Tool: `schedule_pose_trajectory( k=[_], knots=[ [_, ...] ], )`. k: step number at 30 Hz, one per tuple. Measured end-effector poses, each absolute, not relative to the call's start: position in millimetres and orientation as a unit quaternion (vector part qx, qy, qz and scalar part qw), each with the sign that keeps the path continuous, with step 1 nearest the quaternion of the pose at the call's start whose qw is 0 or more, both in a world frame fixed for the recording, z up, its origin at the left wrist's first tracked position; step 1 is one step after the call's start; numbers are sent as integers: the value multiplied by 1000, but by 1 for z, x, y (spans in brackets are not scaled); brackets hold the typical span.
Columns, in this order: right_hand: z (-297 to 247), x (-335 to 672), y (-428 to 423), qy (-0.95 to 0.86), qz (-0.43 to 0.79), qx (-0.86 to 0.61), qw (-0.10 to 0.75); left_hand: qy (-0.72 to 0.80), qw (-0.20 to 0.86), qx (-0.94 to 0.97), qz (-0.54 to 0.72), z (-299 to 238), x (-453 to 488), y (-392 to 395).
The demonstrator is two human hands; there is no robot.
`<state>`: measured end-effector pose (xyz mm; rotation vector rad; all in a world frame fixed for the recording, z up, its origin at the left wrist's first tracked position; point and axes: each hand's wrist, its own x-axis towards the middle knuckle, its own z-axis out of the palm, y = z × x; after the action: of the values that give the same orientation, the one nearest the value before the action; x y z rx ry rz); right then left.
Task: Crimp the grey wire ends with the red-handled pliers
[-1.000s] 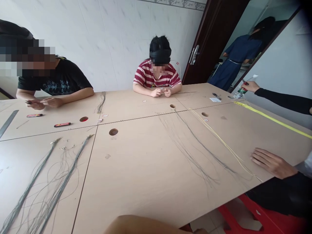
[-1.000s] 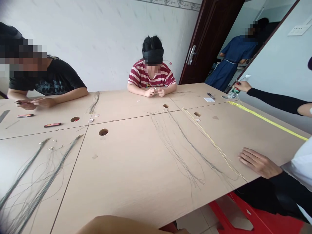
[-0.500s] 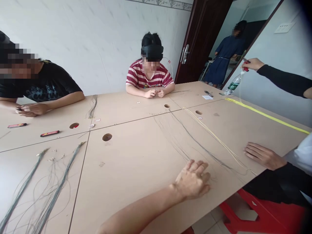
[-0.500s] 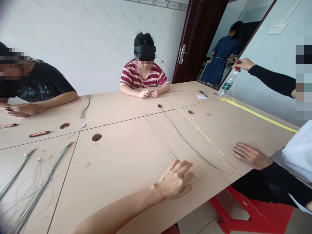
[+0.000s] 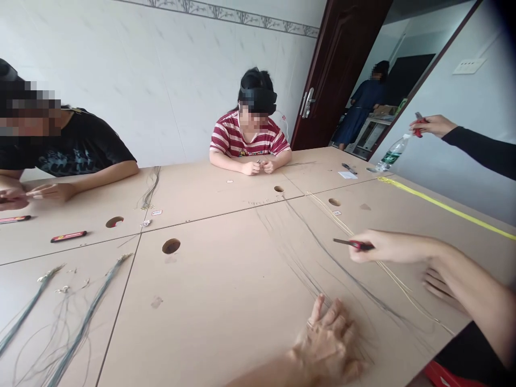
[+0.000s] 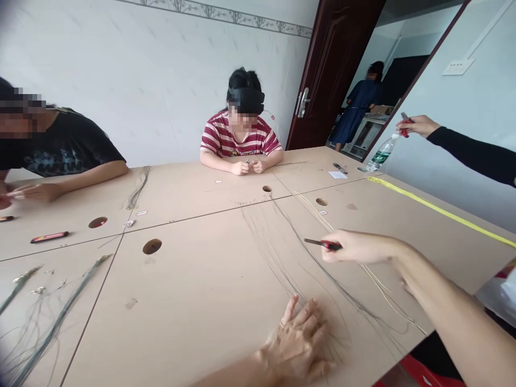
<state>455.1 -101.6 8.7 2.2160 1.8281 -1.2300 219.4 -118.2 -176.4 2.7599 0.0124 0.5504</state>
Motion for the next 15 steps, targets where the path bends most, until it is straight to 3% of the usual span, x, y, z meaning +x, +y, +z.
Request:
schedule_pose_trajectory(
  k=[4,10,15],
  knots=[
    [14,446,-6,599,-401,693,12,8,119,964,236,-189,225,-121],
    [-24,444,112,565,-374,733,60,26,39,959,279,-216,247,-128],
    [-53,438,166,535,-345,768,71,27,9,977,212,-205,277,-131]
  ],
)
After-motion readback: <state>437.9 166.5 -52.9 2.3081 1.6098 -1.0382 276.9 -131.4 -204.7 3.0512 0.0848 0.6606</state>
